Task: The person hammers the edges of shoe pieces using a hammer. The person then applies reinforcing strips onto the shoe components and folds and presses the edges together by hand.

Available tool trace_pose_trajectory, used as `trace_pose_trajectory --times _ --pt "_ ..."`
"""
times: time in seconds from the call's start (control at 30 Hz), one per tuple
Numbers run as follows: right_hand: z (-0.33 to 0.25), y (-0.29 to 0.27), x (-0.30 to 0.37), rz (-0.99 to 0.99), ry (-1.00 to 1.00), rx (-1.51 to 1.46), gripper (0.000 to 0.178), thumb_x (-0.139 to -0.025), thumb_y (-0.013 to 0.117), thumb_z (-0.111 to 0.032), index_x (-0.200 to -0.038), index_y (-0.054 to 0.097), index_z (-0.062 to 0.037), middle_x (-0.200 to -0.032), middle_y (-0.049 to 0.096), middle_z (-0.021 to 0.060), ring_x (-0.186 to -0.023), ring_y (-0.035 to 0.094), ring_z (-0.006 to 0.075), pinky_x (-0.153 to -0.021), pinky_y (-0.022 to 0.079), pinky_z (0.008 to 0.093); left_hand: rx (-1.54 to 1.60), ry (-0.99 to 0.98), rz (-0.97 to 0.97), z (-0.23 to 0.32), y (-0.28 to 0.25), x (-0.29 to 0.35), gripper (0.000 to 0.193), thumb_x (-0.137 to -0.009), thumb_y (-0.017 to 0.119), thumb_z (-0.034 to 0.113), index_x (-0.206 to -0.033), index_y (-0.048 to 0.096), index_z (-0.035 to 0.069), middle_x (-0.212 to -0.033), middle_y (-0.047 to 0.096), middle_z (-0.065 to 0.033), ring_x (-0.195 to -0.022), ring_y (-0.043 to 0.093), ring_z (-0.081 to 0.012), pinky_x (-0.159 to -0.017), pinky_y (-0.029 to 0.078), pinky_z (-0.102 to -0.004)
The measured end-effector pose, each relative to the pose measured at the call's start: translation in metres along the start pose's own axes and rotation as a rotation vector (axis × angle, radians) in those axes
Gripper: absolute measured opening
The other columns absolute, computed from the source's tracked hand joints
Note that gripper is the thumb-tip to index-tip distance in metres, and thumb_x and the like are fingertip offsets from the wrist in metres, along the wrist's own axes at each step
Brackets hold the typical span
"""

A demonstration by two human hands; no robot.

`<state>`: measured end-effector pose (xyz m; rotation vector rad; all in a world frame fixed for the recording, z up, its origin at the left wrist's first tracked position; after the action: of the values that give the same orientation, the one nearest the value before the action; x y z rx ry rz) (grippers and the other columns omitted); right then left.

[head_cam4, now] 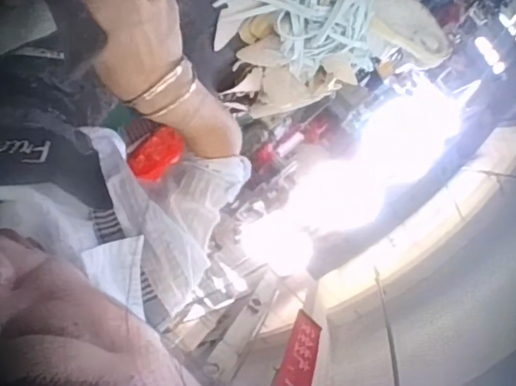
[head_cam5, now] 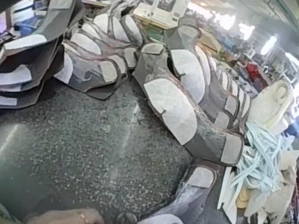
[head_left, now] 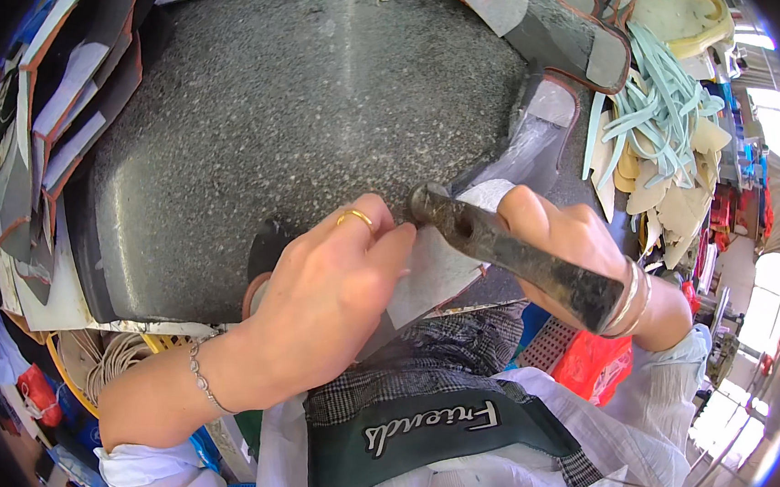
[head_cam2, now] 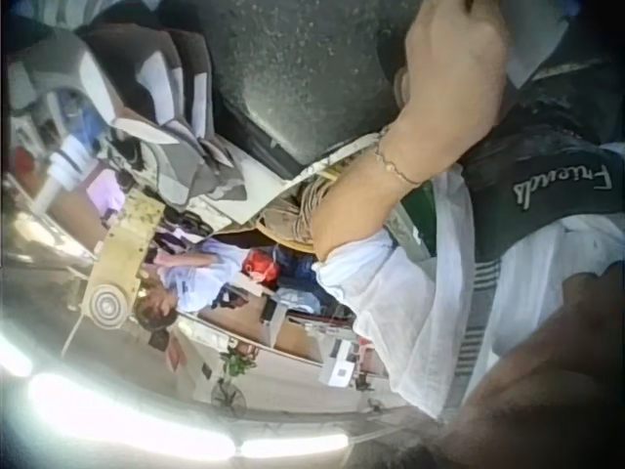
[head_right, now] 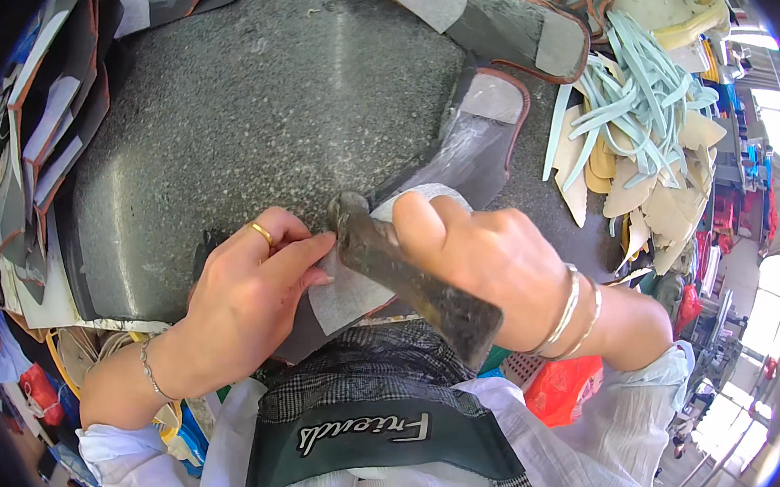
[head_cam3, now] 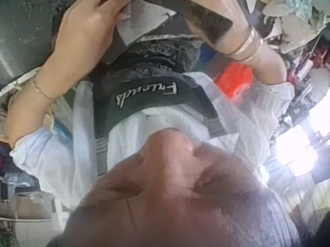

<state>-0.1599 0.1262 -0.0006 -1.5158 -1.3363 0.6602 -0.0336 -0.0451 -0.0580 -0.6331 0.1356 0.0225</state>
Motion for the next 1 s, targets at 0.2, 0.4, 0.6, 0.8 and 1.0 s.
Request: trace_pose_trajectory --times 0.2,0.4,0.6,0.8,1.0 --pt "-0.014 0.000 -0.005 -0.022 -0.018 -0.054 0.031 -0.084 0.066 -0.021 -0.096 0.044 -0.0028 -0.069 0.053 0.0140 -0.050 0.060 0.0313 -0.043 0.047 0.0416 -0.133 0.190 0.103 -0.005 -0.004 0.011 0.017 -0.075 0.074 0.002 -0.089 0.066 -0.003 -0.081 0.057 -0.0103 -0.069 0.062 -0.0274 -0.058 0.052 -0.0367" --pt "-0.022 0.009 -0.005 -0.029 0.010 -0.113 0.031 -0.082 0.069 -0.014 -0.098 0.045 -0.0026 -0.069 0.053 0.0142 -0.060 0.062 0.0349 -0.047 0.048 0.0419 -0.335 0.070 -0.277 0.005 -0.045 0.004 0.019 -0.085 0.067 0.019 -0.081 0.064 0.001 -0.075 0.061 -0.0147 -0.068 0.064 -0.0303 -0.056 0.050 -0.0406" --pt "-0.019 0.013 0.007 0.039 0.190 -0.105 0.021 -0.086 0.063 -0.003 -0.097 0.045 -0.0033 -0.070 0.054 0.0177 -0.062 0.060 0.0404 -0.050 0.045 0.0440 -0.020 -0.013 -0.299 -0.013 -0.052 0.004 0.038 -0.083 0.071 0.037 -0.073 0.058 0.003 -0.054 0.056 -0.0160 -0.056 0.061 -0.0344 -0.059 0.049 -0.0449" --pt "-0.024 0.016 0.014 0.090 0.265 -0.152 0.016 -0.085 0.066 -0.004 -0.097 0.055 -0.0026 -0.076 0.055 0.0160 -0.059 0.060 0.0357 -0.051 0.045 0.0408 -0.095 0.069 -0.133 -0.016 -0.040 0.017 0.028 -0.078 0.074 0.015 -0.098 0.067 -0.003 -0.089 0.060 -0.0125 -0.081 0.062 -0.0297 -0.062 0.051 -0.0386" --pt "-0.036 0.007 -0.002 0.134 0.147 -0.071 0.026 -0.082 0.065 -0.003 -0.101 0.046 -0.0034 -0.071 0.055 0.0174 -0.060 0.061 0.0396 -0.050 0.046 0.0446 -0.272 0.273 -0.136 -0.009 -0.035 0.027 0.031 -0.072 0.070 0.004 -0.101 0.067 -0.004 -0.089 0.057 -0.0109 -0.079 0.060 -0.0262 -0.062 0.052 -0.0359"
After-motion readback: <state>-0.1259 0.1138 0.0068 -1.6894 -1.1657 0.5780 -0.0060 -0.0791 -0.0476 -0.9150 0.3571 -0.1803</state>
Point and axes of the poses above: each hand's wrist, its own x-axis away from the middle knuckle, its own y-axis out of the palm, z = x × y, the point moved 2 cm from there along -x, towards the middle knuckle
